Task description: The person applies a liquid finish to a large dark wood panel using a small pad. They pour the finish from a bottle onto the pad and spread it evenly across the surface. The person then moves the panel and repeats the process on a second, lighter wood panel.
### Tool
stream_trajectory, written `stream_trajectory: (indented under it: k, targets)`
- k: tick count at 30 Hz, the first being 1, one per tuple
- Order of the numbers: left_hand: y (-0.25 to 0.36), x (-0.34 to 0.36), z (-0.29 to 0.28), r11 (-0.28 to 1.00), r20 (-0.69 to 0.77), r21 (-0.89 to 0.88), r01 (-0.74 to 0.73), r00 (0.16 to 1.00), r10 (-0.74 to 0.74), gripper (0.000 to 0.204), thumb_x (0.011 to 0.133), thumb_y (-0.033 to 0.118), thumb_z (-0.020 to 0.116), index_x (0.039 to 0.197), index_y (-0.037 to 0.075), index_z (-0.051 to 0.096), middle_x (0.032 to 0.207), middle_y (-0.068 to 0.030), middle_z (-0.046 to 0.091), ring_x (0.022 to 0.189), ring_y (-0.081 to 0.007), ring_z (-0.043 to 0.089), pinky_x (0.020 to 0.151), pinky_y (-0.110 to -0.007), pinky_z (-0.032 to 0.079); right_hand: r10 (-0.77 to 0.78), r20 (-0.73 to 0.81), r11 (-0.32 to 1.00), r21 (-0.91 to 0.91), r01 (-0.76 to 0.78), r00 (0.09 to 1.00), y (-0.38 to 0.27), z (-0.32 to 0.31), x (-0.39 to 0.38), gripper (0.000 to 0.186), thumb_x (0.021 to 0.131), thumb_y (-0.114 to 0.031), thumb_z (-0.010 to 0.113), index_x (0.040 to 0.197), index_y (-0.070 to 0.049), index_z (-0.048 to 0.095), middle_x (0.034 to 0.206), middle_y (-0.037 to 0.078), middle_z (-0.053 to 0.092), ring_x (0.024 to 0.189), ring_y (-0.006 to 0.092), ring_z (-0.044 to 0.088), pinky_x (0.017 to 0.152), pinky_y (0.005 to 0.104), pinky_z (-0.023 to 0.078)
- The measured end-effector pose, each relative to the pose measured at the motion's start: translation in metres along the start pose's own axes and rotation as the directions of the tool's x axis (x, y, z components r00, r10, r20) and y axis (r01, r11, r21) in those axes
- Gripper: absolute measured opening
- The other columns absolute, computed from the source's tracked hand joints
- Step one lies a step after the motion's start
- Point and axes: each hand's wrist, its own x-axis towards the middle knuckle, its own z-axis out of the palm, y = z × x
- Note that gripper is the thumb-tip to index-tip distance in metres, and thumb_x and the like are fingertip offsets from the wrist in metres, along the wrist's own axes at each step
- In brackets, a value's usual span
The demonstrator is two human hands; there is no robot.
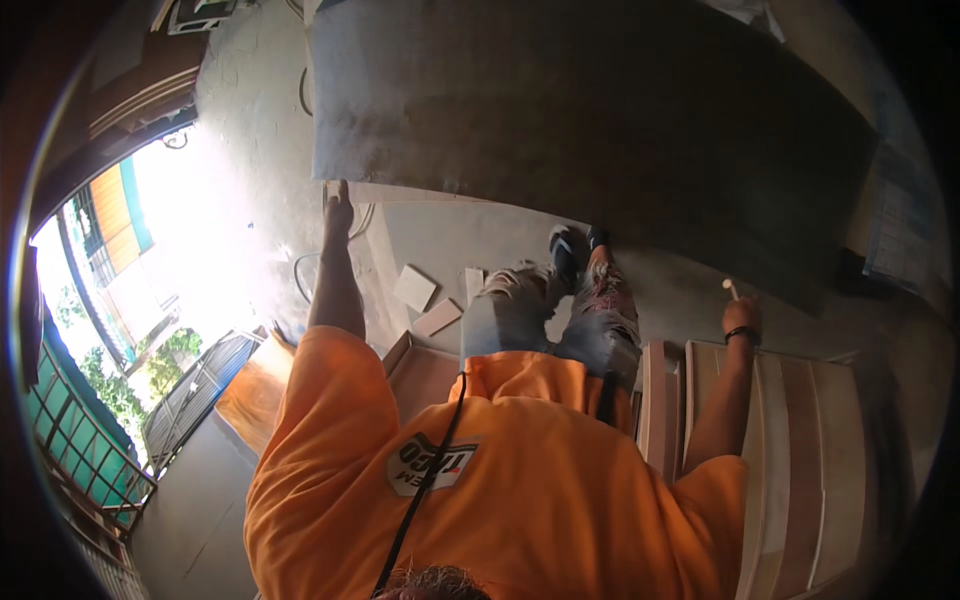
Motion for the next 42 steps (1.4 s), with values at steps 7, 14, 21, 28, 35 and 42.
stream_trajectory:
  k: [7,14,21,28,35,42]
  targets:
    - [-0.079,0.166,-0.042,0.782,0.082,0.409,-0.470,0.873,0.481,0.037,0.093,0.024,0.037,0.122,0.007,0.054,0.081,-0.0231,0.061,0.076,-0.0330,0.060,0.067,-0.044,0.048,0.037,0.063,0.970,-0.243,-0.021,0.997,-0.016,-0.036,0.043,0.027,0.089,-0.018,0.043,0.100,-0.010,0.067,0.112,0.014,0.060,0.111,0.0310,0.052,0.098,0.0396,0.041]
    - [-0.088,0.244,-0.039,0.931,0.167,0.342,0.125,0.967,-0.191,0.097,0.083,0.075,0.022,0.125,-0.009,0.046,0.126,-0.0322,0.046,0.120,-0.0426,0.042,0.102,-0.048,0.032,0.579,-0.304,0.815,0.199,-0.544,0.756,-0.041,-0.150,0.015,0.030,0.084,-0.028,0.050,0.103,-0.009,0.064,0.110,0.016,0.062,0.104,0.0350,0.058,0.088,0.0458,0.047]
    - [-0.014,0.214,-0.028,0.995,0.390,0.039,0.097,0.915,-0.104,0.096,0.082,0.076,0.027,0.123,-0.009,0.049,0.119,-0.0222,0.056,0.109,-0.0312,0.051,0.097,-0.040,0.035,0.111,-0.144,0.952,-0.269,-0.147,0.983,-0.080,-0.094,0.057,0.029,0.082,-0.025,0.051,0.101,-0.007,0.064,0.109,0.014,0.061,0.106,0.0324,0.055,0.090,0.0413,0.045]
    - [-0.035,0.184,-0.022,0.995,0.546,0.090,0.043,0.834,-0.085,0.082,0.085,0.070,0.034,0.095,-0.005,0.066,0.074,-0.0120,0.064,0.073,-0.0219,0.060,0.069,-0.036,0.045,0.377,-0.204,0.867,0.422,-0.266,0.903,-0.243,-0.061,-0.022,0.026,0.082,-0.024,0.054,0.096,-0.003,0.060,0.095,0.023,0.063,0.093,0.0381,0.060,0.081,0.0470,0.047]
    - [-0.046,0.168,-0.005,0.987,0.637,-0.127,-0.099,0.755,0.157,0.065,0.088,0.057,0.040,0.114,0.001,0.058,0.077,-0.0104,0.067,0.066,-0.0167,0.062,0.053,-0.030,0.037,0.130,-0.375,0.878,0.473,0.069,0.918,-0.416,-0.009,-0.114,0.024,0.079,-0.020,0.057,0.093,-0.001,0.056,0.095,0.020,0.059,0.083,0.0375,0.060,0.075,0.0473,0.048]
    - [0.010,0.104,-0.062,0.936,0.719,-0.321,0.146,0.681,0.140,0.085,0.087,0.071,0.025,0.102,-0.002,0.065,0.086,-0.0098,0.070,0.074,-0.0171,0.067,0.057,-0.025,0.038,-0.104,-0.190,0.913,0.372,0.169,0.976,-0.570,-0.008,-0.182,0.022,0.081,-0.020,0.052,0.093,-0.003,0.058,0.092,0.012,0.060,0.084,0.0274,0.063,0.071,0.0436,0.047]
